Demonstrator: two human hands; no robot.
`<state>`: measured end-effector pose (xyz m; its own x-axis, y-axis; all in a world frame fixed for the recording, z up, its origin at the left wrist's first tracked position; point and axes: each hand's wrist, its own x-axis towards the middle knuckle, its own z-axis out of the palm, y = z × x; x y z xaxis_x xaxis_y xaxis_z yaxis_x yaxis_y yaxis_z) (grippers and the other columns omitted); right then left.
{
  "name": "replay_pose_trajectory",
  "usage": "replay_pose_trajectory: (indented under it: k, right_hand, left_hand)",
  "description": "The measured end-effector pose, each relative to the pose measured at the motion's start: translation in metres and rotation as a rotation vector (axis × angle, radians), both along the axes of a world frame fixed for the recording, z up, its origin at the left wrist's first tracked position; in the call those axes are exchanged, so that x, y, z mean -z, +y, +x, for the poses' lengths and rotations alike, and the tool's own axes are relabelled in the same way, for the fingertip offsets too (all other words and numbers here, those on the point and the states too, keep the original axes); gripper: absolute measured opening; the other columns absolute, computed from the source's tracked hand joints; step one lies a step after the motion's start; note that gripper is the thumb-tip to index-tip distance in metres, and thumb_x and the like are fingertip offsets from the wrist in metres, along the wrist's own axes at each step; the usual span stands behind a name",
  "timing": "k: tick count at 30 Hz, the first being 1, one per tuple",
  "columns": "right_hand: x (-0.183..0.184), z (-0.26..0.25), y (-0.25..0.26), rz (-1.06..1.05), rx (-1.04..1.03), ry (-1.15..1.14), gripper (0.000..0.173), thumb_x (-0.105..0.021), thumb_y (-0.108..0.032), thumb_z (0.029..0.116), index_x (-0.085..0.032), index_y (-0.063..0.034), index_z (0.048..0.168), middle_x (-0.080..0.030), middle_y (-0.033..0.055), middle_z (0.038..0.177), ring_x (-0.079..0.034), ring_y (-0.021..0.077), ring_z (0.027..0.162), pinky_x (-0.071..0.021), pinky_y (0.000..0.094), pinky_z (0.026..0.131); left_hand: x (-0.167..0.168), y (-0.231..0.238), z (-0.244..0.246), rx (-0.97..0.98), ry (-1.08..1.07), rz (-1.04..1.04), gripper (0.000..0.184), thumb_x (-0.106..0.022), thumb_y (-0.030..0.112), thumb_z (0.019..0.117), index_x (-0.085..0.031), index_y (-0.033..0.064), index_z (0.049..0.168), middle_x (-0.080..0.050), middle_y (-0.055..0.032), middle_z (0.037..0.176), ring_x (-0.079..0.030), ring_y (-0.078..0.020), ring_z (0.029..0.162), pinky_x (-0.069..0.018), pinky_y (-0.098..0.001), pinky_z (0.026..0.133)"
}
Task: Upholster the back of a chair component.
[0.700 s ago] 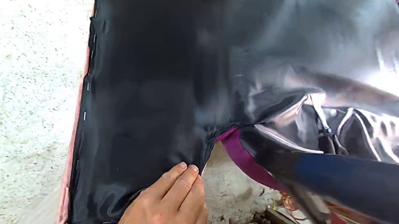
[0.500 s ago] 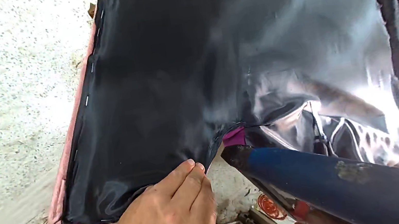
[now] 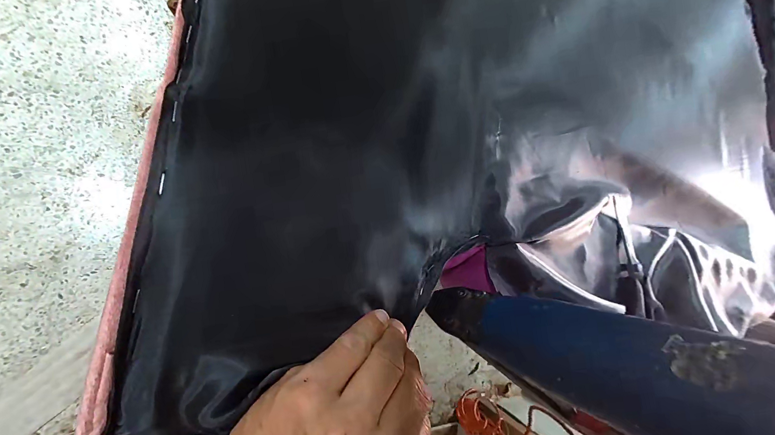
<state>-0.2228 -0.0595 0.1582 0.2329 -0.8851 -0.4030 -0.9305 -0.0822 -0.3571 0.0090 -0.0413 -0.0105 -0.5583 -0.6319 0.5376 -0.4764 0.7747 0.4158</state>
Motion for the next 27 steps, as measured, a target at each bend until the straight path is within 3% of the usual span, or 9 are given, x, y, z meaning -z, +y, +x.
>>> replay_pose_trajectory:
  k: [2,7,9,12,16,21,27]
  right_hand:
    - [0.002,0.007,-0.001,0.008,-0.012,-0.010,0.031,-0.072,-0.015,0.0899,-0.067,0.0135,0.101,-0.073,0.0245,0.088,-0.072,0.0179,0.085,-0.0557,0.0270,0.081]
    - [0.001,0.014,0.001,0.060,-0.049,0.041,0.028,-0.070,-0.017,0.0910,-0.070,0.0089,0.102,-0.073,0.0231,0.085,-0.073,0.0270,0.079,-0.0569,0.0384,0.074]
    - [-0.005,0.018,0.005,0.042,-0.032,0.054,0.028,-0.070,-0.015,0.0894,-0.070,0.0106,0.100,-0.074,0.0234,0.086,-0.074,0.0253,0.080,-0.0569,0.0358,0.075]
    - [-0.004,-0.006,0.020,-0.014,-0.021,0.016,0.036,-0.072,-0.025,0.0954,-0.065,0.0080,0.109,-0.073,0.0231,0.094,-0.072,0.0179,0.091,-0.0564,0.0304,0.083]
    - [0.001,-0.011,0.025,-0.020,-0.010,-0.046,0.039,-0.074,-0.027,0.0945,-0.065,0.0072,0.110,-0.074,0.0215,0.094,-0.072,0.0133,0.093,-0.0553,0.0273,0.086]
    - [-0.005,0.016,0.014,0.034,0.000,-0.024,0.031,-0.072,-0.016,0.0899,-0.069,0.0118,0.103,-0.074,0.0231,0.088,-0.073,0.0187,0.084,-0.0556,0.0277,0.079]
    - [0.004,0.014,0.017,0.074,-0.045,-0.072,0.029,-0.072,-0.017,0.0910,-0.071,0.0083,0.105,-0.074,0.0220,0.087,-0.072,0.0220,0.081,-0.0562,0.0328,0.076]
  left_hand:
    - [0.000,-0.001,0.001,0.001,0.011,0.006,0.025,-0.044,-0.002,0.1042,-0.066,0.0007,0.092,-0.076,-0.0138,0.102,-0.073,-0.0280,0.106,-0.0539,-0.0381,0.102]
    - [0.000,0.002,-0.001,-0.017,0.026,0.026,0.025,-0.044,-0.001,0.1044,-0.067,-0.0002,0.094,-0.076,-0.0142,0.102,-0.073,-0.0280,0.107,-0.0523,-0.0379,0.104]
    - [-0.001,0.006,-0.003,-0.059,0.019,0.072,0.026,-0.044,0.002,0.1056,-0.067,0.0011,0.095,-0.076,-0.0124,0.104,-0.072,-0.0271,0.110,-0.0500,-0.0401,0.107]
    - [-0.003,0.015,-0.006,-0.133,0.002,0.121,0.024,-0.046,0.005,0.1063,-0.068,0.0032,0.096,-0.076,-0.0099,0.107,-0.070,-0.0254,0.115,-0.0477,-0.0451,0.109]
    - [-0.002,0.028,-0.005,-0.195,-0.047,0.141,0.021,-0.048,0.008,0.1066,-0.069,0.0049,0.105,-0.074,-0.0079,0.117,-0.066,-0.0241,0.121,-0.0433,-0.0416,0.113]
    - [-0.001,0.041,-0.006,-0.309,-0.124,0.086,0.021,-0.049,0.012,0.1068,-0.070,0.0109,0.107,-0.071,-0.0035,0.115,-0.063,-0.0207,0.107,-0.0419,-0.0346,0.105]
    - [0.002,0.045,-0.006,-0.349,-0.096,0.061,0.018,-0.051,0.009,0.1052,-0.068,0.0110,0.106,-0.071,-0.0027,0.107,-0.061,-0.0192,0.103,-0.0383,-0.0336,0.102]
